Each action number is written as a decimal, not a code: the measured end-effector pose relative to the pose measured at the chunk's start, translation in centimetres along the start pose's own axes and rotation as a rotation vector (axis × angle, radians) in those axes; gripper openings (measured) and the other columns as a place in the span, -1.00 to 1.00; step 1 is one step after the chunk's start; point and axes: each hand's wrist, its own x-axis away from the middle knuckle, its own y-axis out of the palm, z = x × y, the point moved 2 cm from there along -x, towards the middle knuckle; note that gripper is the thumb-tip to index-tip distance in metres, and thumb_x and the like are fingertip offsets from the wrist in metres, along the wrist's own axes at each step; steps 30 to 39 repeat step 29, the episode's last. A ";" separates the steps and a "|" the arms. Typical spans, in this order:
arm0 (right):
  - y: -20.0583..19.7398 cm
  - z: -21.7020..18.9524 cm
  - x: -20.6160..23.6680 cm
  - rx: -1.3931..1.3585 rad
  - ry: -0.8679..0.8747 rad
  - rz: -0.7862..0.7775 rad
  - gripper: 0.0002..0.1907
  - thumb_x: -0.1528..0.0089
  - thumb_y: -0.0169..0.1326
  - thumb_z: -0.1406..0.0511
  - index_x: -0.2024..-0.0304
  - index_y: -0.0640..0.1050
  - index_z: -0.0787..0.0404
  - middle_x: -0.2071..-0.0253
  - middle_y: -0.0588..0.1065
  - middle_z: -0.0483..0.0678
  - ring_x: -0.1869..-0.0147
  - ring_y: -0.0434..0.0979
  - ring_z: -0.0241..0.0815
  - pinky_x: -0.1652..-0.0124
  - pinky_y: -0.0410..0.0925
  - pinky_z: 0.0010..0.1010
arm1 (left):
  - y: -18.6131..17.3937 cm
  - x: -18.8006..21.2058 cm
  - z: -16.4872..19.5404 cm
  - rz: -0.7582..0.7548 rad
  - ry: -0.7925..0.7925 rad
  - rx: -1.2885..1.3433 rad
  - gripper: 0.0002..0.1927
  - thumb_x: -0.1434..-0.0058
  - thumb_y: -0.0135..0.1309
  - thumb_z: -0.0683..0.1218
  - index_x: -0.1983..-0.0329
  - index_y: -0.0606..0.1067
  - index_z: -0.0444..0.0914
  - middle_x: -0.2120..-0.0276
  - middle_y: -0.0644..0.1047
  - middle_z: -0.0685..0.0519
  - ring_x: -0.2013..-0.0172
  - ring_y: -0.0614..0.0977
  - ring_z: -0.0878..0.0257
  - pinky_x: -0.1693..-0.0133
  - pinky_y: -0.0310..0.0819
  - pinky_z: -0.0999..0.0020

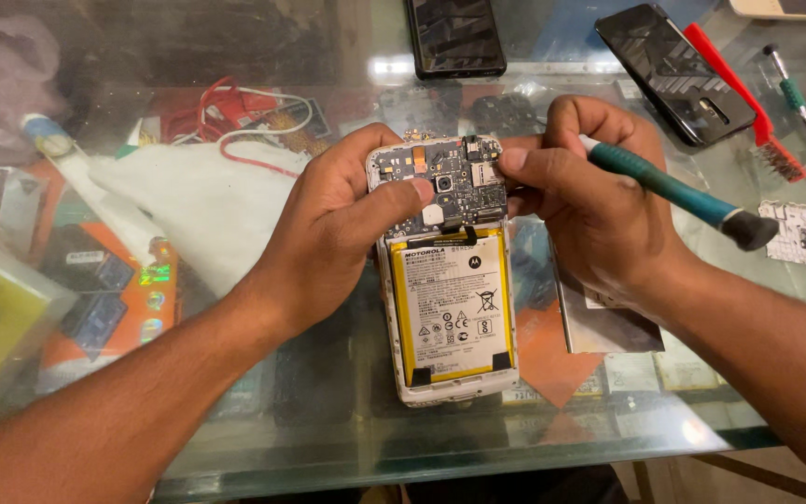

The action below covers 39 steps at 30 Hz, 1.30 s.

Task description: The person holds a smartphone motherboard and uses a precision screwdriver to remove and reinsert small screws. The person then places the motherboard back into the phone chassis.

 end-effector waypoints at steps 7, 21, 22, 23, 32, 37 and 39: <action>0.4 -0.5 0.0 0.015 0.001 -0.118 -0.69 -0.21 0.12 0.58 0.32 0.28 0.18 0.00 0.58 0.36 0.17 0.64 -0.11 0.22 0.51 -0.42 | -0.1 0.0 0.0 0.026 0.004 -0.033 -0.75 -0.35 0.01 -0.06 0.05 0.41 -0.33 0.23 0.62 0.04 0.20 0.58 0.40 0.08 0.49 0.46; 0.6 -0.2 0.0 0.052 -0.020 -0.114 -0.61 -0.08 0.12 0.65 0.31 0.26 0.18 -0.12 0.54 0.37 -0.06 0.67 -0.01 0.15 0.52 -0.41 | -0.5 -0.1 -0.4 0.042 0.002 0.006 -0.77 -0.36 0.02 -0.06 0.05 0.40 -0.32 0.19 0.60 0.03 0.16 0.56 0.39 0.05 0.46 0.44; 0.7 -0.2 0.0 0.091 -0.033 -0.115 -0.60 -0.07 0.13 0.66 0.32 0.26 0.18 -0.13 0.54 0.36 -0.06 0.67 -0.02 0.10 0.54 -0.40 | -0.4 0.0 -0.4 0.040 0.007 0.021 -0.78 -0.36 0.02 -0.07 0.07 0.39 -0.31 0.19 0.60 0.03 0.16 0.56 0.39 0.05 0.46 0.44; 0.7 -0.3 0.1 0.131 -0.047 -0.116 -0.59 -0.07 0.13 0.66 0.33 0.26 0.17 -0.14 0.54 0.35 -0.07 0.67 -0.04 0.05 0.56 -0.38 | -0.3 0.1 -0.3 0.037 0.012 0.036 -0.79 -0.37 0.02 -0.07 0.08 0.38 -0.31 0.19 0.60 0.03 0.16 0.56 0.39 0.05 0.46 0.44; 1.2 -0.5 0.3 0.260 -0.042 -0.071 -0.57 -0.10 0.20 0.65 0.35 0.25 0.17 -0.09 0.55 0.36 -0.01 0.66 -0.11 0.08 0.60 -0.41 | -0.3 0.2 0.2 0.052 0.034 -0.023 -0.80 -0.38 0.02 -0.06 0.09 0.37 -0.29 0.23 0.57 0.06 0.19 0.54 0.41 0.11 0.46 0.45; 1.2 -0.5 0.3 0.260 -0.042 -0.071 -0.57 -0.10 0.20 0.65 0.35 0.25 0.17 -0.09 0.55 0.36 -0.01 0.66 -0.11 0.08 0.60 -0.41 | -0.3 0.2 0.2 0.052 0.034 -0.023 -0.80 -0.38 0.02 -0.06 0.09 0.37 -0.29 0.23 0.57 0.06 0.19 0.54 0.41 0.11 0.46 0.45; 1.2 -0.5 0.3 0.260 -0.042 -0.071 -0.57 -0.10 0.20 0.65 0.35 0.25 0.17 -0.09 0.55 0.36 -0.01 0.66 -0.11 0.08 0.60 -0.41 | -0.3 0.2 0.2 0.052 0.034 -0.023 -0.80 -0.38 0.02 -0.06 0.09 0.37 -0.29 0.23 0.57 0.06 0.19 0.54 0.41 0.11 0.46 0.45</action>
